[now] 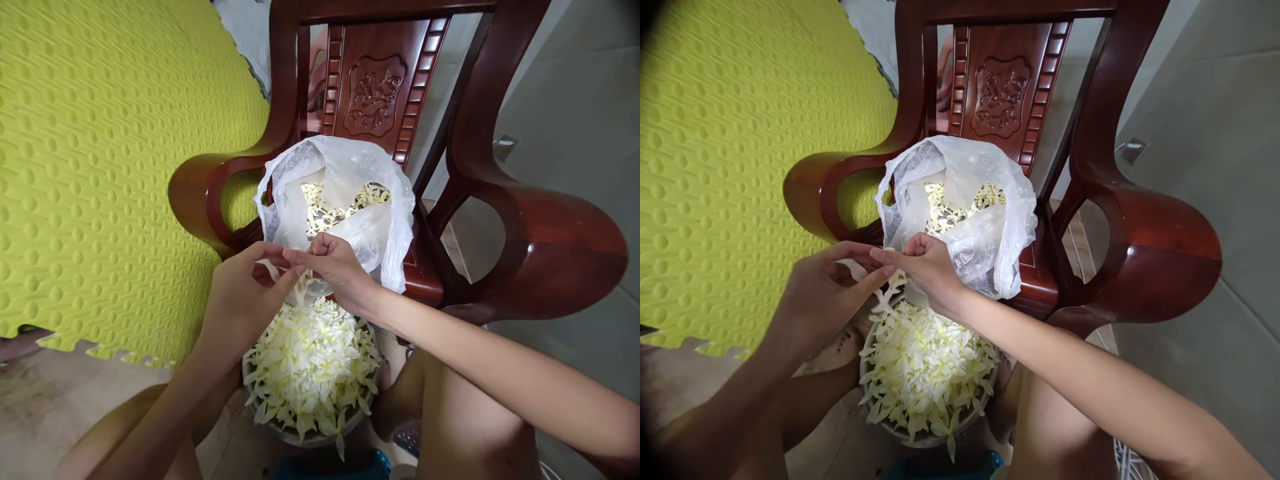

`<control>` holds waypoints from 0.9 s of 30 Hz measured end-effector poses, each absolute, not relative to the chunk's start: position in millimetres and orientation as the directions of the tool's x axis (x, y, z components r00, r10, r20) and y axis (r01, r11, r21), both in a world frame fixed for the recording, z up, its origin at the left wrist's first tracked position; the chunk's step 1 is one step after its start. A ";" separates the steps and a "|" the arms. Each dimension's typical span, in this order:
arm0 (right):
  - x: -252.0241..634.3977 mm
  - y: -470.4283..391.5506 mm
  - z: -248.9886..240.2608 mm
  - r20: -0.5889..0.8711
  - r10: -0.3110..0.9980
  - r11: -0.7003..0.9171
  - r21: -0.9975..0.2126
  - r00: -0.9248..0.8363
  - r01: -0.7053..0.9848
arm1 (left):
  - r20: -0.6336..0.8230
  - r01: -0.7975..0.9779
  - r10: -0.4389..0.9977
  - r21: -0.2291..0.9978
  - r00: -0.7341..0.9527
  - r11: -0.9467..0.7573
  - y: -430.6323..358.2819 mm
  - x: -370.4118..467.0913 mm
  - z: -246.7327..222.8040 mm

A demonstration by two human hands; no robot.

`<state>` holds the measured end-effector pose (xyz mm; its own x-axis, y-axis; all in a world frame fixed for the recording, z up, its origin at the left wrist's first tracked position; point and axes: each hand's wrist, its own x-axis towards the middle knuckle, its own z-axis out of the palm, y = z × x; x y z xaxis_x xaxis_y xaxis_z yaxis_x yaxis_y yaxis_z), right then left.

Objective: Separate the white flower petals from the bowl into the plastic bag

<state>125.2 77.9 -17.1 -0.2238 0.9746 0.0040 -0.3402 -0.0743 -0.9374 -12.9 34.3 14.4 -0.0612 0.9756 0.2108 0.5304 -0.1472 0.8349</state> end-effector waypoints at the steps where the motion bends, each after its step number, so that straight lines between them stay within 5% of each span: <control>1: 125.1 79.2 -17.5 -0.027 0.965 -0.118 -0.933 -0.261 -0.339 | 0.270 0.605 0.961 0.776 -0.061 -0.180 35.2 -13.8 13.5; 6: 124.0 88.2 -21.9 -0.109 0.895 -0.268 -0.907 -0.433 -0.325 | 0.269 0.622 0.962 0.763 -0.057 -0.177 44.2 -36.5 11.5; 10: 131.0 103.9 -31.1 -0.049 0.945 -0.147 -0.947 -0.323 -0.285 | 0.439 0.686 0.859 0.712 -0.263 -0.153 43.6 -63.2 21.4; 15: 151.3 123.2 -47.8 -0.006 0.950 -0.021 -0.999 -0.312 -0.043 | 0.385 0.502 0.823 0.853 -0.419 -0.143 41.3 -85.4 20.9; 20: 162.6 127.4 -70.3 -0.117 0.817 0.146 -0.905 -0.565 0.398 | 0.102 0.463 0.983 0.886 -0.153 -0.020 48.7 -74.6 -13.4; 23: 156.5 131.5 -85.9 -0.135 0.741 0.378 -0.726 -0.658 0.575 | -0.078 0.539 0.995 0.842 0.060 0.033 58.2 -54.6 -54.4; 27: 137.9 142.1 -99.8 -0.368 0.647 0.469 -0.498 -0.668 0.729 | -0.235 0.639 0.937 0.769 0.256 0.019 62.8 -40.5 -111.0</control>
<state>137.9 142.1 -99.8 -0.6677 0.6469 -0.3683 0.7292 0.4690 -0.4982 -40.5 62.8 -111.0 0.2563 0.9375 -0.2355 0.6387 0.0186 0.7693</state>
